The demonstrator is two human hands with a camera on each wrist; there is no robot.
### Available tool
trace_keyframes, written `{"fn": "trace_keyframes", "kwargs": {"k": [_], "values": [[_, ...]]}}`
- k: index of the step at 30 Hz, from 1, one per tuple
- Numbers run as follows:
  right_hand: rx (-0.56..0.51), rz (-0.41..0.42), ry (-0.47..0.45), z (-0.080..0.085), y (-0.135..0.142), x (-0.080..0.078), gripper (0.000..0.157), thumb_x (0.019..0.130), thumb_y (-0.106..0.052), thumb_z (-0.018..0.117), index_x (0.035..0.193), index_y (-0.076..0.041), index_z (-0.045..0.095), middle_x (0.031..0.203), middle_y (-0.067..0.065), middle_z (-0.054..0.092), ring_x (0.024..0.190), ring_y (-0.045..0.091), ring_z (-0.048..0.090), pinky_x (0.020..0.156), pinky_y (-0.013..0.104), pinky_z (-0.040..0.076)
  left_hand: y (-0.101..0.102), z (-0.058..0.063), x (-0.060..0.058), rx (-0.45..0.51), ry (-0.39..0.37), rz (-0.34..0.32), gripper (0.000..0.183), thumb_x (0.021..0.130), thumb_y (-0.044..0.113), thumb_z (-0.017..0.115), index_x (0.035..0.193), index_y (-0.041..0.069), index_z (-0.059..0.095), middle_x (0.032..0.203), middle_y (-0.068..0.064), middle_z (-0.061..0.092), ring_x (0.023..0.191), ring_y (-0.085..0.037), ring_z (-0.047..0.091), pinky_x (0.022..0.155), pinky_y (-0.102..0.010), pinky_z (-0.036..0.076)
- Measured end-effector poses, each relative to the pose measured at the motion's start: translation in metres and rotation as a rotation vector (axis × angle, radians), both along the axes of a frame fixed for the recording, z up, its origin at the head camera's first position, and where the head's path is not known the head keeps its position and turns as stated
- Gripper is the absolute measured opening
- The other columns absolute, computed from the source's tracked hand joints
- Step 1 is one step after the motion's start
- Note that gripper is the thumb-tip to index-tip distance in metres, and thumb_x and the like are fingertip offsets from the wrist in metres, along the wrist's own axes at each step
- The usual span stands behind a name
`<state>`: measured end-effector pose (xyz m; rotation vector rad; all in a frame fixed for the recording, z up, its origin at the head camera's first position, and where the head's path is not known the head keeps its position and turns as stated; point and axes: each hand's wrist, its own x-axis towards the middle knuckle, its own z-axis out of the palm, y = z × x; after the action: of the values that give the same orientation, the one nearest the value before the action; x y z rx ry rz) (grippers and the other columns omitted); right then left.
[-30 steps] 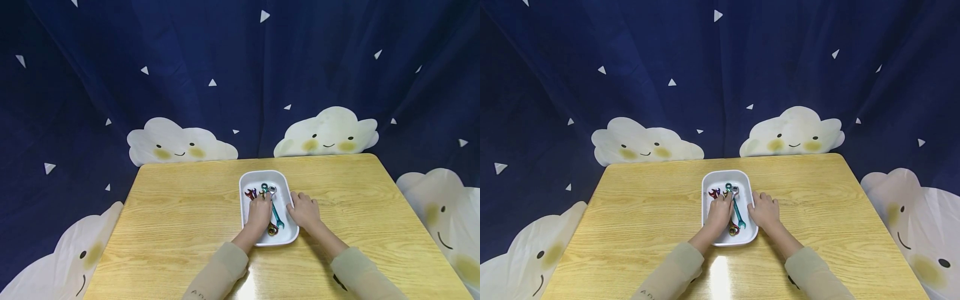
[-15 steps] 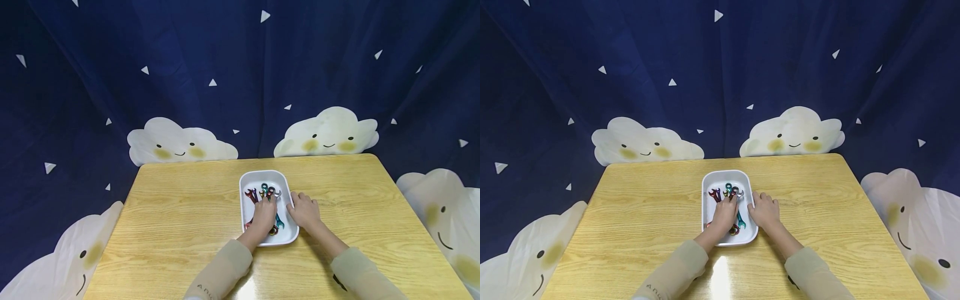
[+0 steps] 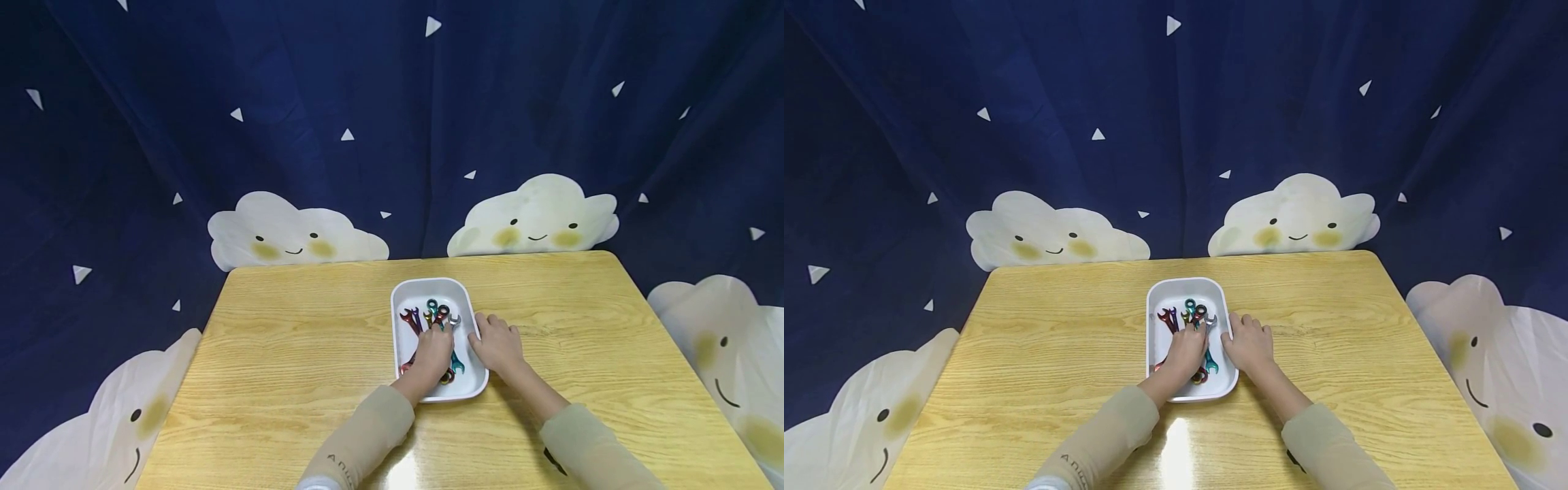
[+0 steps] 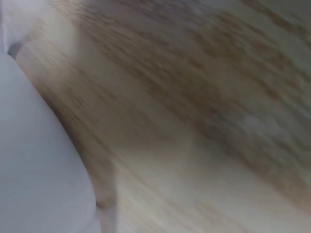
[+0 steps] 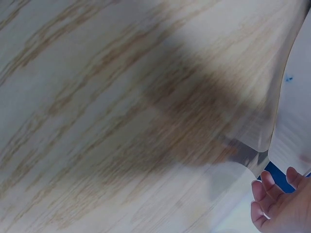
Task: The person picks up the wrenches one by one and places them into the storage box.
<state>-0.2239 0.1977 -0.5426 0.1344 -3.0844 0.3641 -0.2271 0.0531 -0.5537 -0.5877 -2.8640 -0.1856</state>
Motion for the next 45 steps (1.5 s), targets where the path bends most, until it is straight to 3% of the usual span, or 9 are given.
{"fn": "trace_keyframes", "kwargs": {"k": [22, 38, 45], "values": [[-0.005, -0.001, -0.002, 0.002, -0.002, 0.001, 0.033, 0.087, -0.031, 0.046, 0.107, -0.006, 0.051, 0.095, 0.016, 0.054, 0.087, 0.034, 0.052, 0.072, 0.049, 0.037, 0.007, -0.004, 0.005, -0.254, -0.017, -0.013, 0.034, 0.086, 0.017, 0.055, 0.118, 0.006, 0.059, 0.084, -0.008, 0.061, 0.073, -0.017, 0.059, 0.065, -0.03, 0.047], [0.0, -0.004, -0.021, 0.001, -0.001, 0.0, 0.036, 0.088, -0.033, 0.044, 0.111, -0.005, 0.051, 0.096, 0.016, 0.054, 0.086, 0.032, 0.052, 0.071, 0.047, 0.037, 0.009, -0.008, 0.004, -0.274, 0.036, -0.022, 0.032, 0.086, 0.018, 0.055, 0.115, 0.005, 0.06, 0.084, -0.008, 0.063, 0.073, -0.016, 0.059, 0.066, -0.029, 0.047], [-0.011, -0.004, -0.017, 0.001, -0.001, 0.0, 0.035, 0.087, -0.031, 0.045, 0.11, -0.006, 0.051, 0.094, 0.016, 0.053, 0.085, 0.035, 0.052, 0.069, 0.047, 0.036, 0.008, -0.013, 0.004, -0.268, 0.104, -0.015, 0.028, 0.087, 0.017, 0.051, 0.109, 0.006, 0.063, 0.078, -0.005, 0.06, 0.067, -0.015, 0.057, 0.061, -0.028, 0.044]]}}
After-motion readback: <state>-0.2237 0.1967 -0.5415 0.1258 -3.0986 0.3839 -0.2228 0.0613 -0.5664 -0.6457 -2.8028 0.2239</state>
